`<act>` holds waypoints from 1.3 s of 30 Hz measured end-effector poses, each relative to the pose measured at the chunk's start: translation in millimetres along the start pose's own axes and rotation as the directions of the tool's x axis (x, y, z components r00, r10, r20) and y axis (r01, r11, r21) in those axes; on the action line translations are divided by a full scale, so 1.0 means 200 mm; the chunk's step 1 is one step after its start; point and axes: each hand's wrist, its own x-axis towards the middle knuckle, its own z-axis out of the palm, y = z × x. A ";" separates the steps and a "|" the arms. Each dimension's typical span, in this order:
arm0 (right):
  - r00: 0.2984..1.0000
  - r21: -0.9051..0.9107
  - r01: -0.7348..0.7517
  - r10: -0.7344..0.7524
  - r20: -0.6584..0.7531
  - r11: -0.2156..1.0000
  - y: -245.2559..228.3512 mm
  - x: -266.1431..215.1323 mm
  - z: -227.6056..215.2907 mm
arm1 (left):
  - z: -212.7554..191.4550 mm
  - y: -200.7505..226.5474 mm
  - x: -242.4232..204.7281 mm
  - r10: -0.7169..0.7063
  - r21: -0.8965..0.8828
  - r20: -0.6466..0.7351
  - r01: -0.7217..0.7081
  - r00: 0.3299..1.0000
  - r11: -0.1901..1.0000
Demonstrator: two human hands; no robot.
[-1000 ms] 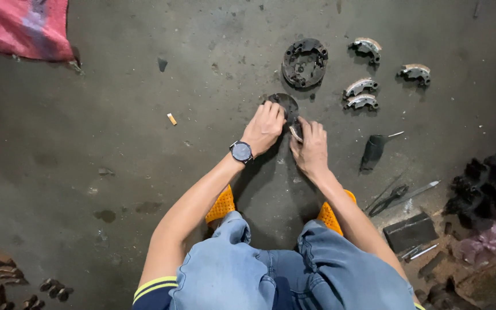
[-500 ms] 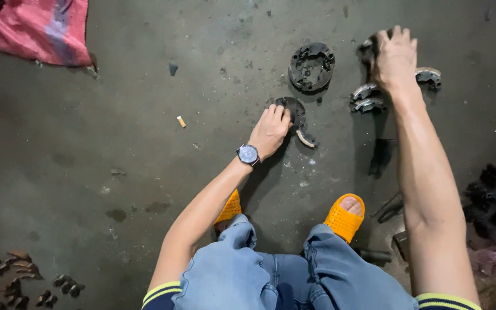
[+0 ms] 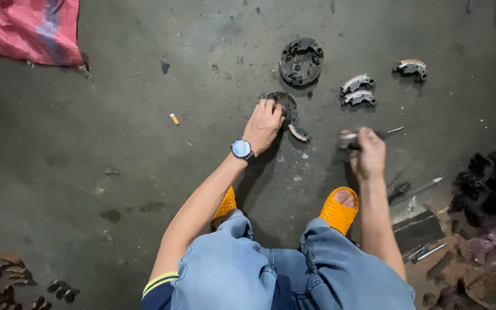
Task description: The person sits on the floor and assembles a mechanical component, likely a brake drum, by hand. They insert small metal pieces into the central hub and attach curved brake shoes to the assembly.
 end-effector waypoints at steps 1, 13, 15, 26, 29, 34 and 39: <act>1.000 -0.001 -0.001 0.001 0.003 1.000 -0.02 -0.03 0.03 | 0.01 0.00 0.00 -0.002 0.002 -0.001 0.002 1.000 1.000; 0.562 -0.616 0.786 -0.356 0.746 -0.050 0.08 -0.08 -0.04 | 0.03 0.04 -0.06 0.077 0.003 0.064 -0.078 0.995 0.997; 0.629 -0.720 0.692 -0.449 0.635 -0.048 0.07 -0.07 -0.04 | -0.03 0.05 -0.04 0.151 0.008 0.101 -0.152 0.983 0.988; 0.730 -0.799 0.597 -0.366 0.577 -0.067 0.14 0.02 0.14 | -0.13 0.09 -0.15 0.105 -0.035 0.033 -0.104 0.994 0.994; 0.751 -0.785 0.616 -0.350 0.560 0.064 0.14 0.00 0.13 | -0.09 0.10 -0.17 0.076 -0.052 -0.038 -0.078 0.996 0.996; 0.944 -0.633 0.284 -0.095 0.315 0.720 0.09 -0.09 0.20 | -0.09 0.09 -0.17 0.069 -0.087 -0.070 -0.075 0.995 0.993; 0.880 -0.593 0.436 -0.184 0.437 0.677 0.08 -0.11 0.22 | -0.08 0.09 -0.18 0.062 -0.113 -0.070 -0.069 0.996 0.991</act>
